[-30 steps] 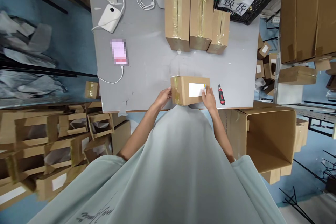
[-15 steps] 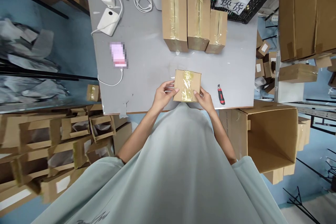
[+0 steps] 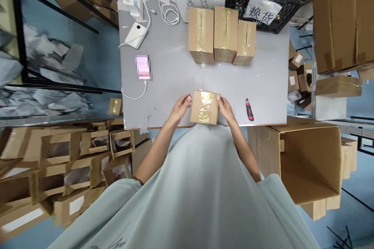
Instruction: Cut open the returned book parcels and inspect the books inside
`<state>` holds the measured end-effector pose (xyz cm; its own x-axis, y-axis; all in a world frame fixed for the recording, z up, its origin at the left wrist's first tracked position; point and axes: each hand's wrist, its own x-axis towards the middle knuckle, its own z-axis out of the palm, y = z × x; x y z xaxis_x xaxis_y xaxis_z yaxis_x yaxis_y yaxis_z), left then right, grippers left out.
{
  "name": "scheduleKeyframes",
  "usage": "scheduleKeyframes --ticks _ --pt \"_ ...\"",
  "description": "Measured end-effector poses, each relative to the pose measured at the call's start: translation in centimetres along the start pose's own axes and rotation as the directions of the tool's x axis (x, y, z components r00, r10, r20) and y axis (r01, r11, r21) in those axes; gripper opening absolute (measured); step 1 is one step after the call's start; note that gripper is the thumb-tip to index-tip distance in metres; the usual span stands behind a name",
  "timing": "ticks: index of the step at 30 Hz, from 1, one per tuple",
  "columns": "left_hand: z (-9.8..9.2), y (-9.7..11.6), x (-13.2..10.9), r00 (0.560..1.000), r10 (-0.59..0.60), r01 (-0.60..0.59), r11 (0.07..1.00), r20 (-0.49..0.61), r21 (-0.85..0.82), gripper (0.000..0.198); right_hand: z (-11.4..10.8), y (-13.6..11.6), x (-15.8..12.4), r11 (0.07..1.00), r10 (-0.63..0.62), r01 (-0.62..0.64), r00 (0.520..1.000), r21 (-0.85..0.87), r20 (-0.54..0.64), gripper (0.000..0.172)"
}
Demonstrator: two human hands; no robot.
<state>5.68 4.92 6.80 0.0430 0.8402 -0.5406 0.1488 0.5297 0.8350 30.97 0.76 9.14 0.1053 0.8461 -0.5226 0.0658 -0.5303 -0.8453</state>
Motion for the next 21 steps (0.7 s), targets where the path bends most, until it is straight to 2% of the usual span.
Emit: scheduleKeyframes --ticks 4,7,10,12,15,21 --pt "0.7 1.4 0.9 0.997 0.051 -0.049 0.998 0.058 -0.029 0.065 0.7 -1.3 0.2 1.0 -0.018 0.018 1.0 -0.014 0.0 0.085" --pt "0.6 2.4 1.0 0.994 0.109 -0.108 0.991 0.006 -0.079 0.072 1.0 -2.0 0.0 0.996 -0.088 0.087 0.995 -0.007 -0.052 0.083" --pt "0.3 2.7 0.8 0.988 0.15 -0.153 0.983 -0.037 -0.102 0.07 1.1 -1.9 -0.4 0.984 -0.164 0.17 0.981 0.059 -0.099 0.085" --pt "0.0 2.1 0.5 0.989 0.14 -0.143 0.985 -0.035 -0.096 0.065 1.1 -1.3 -0.5 0.983 -0.165 0.173 0.979 0.061 -0.119 0.091" --pt "-0.1 0.5 0.0 0.997 0.078 -0.08 0.994 -0.027 -0.071 0.055 1.6 0.3 -0.6 0.994 -0.106 0.108 0.987 0.015 -0.12 0.099" --pt "0.0 -2.9 -0.6 0.998 -0.051 0.052 0.998 -0.032 0.029 0.039 2.8 3.2 -1.2 0.998 0.022 -0.027 0.997 -0.055 -0.08 0.085"
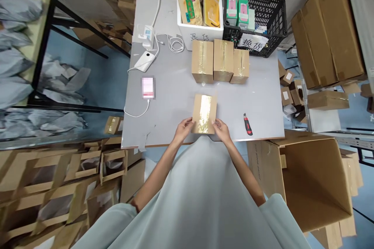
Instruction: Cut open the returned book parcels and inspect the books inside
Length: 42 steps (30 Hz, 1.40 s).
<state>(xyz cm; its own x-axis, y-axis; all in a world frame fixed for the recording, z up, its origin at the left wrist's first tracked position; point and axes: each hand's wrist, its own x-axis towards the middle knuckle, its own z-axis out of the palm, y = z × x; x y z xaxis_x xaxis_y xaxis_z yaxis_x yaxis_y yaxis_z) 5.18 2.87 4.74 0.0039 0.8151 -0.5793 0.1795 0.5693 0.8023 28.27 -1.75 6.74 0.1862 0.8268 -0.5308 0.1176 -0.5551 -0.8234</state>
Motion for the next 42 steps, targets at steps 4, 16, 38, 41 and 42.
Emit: scheduleKeyframes --ticks 4,16,38,41,42 --pt "-0.7 -1.1 0.1 0.998 -0.069 0.069 0.998 0.011 -0.001 0.041 -0.4 0.5 -0.3 0.998 0.039 -0.038 0.999 -0.058 0.018 0.08" --pt "-0.8 -3.1 -3.4 0.929 -0.344 0.355 0.933 0.138 -0.058 0.078 -1.0 -8.8 12.5 0.784 -0.229 0.275 0.961 -0.556 0.153 0.06" --pt "-4.3 6.9 8.8 0.991 -0.126 0.133 0.977 -0.052 0.166 0.073 -8.8 -2.8 7.9 0.806 0.131 -0.104 0.991 -0.582 0.006 0.057" --pt "-4.1 10.6 12.7 0.995 -0.092 0.099 0.972 -0.045 0.212 0.074 -10.6 -5.7 12.9 0.831 0.089 -0.126 0.992 -0.542 -0.094 0.066" --pt "-3.9 11.9 14.0 0.996 -0.082 0.089 0.972 -0.043 0.219 0.075 -11.2 -6.7 14.5 0.839 0.064 -0.121 0.99 -0.53 -0.126 0.071"
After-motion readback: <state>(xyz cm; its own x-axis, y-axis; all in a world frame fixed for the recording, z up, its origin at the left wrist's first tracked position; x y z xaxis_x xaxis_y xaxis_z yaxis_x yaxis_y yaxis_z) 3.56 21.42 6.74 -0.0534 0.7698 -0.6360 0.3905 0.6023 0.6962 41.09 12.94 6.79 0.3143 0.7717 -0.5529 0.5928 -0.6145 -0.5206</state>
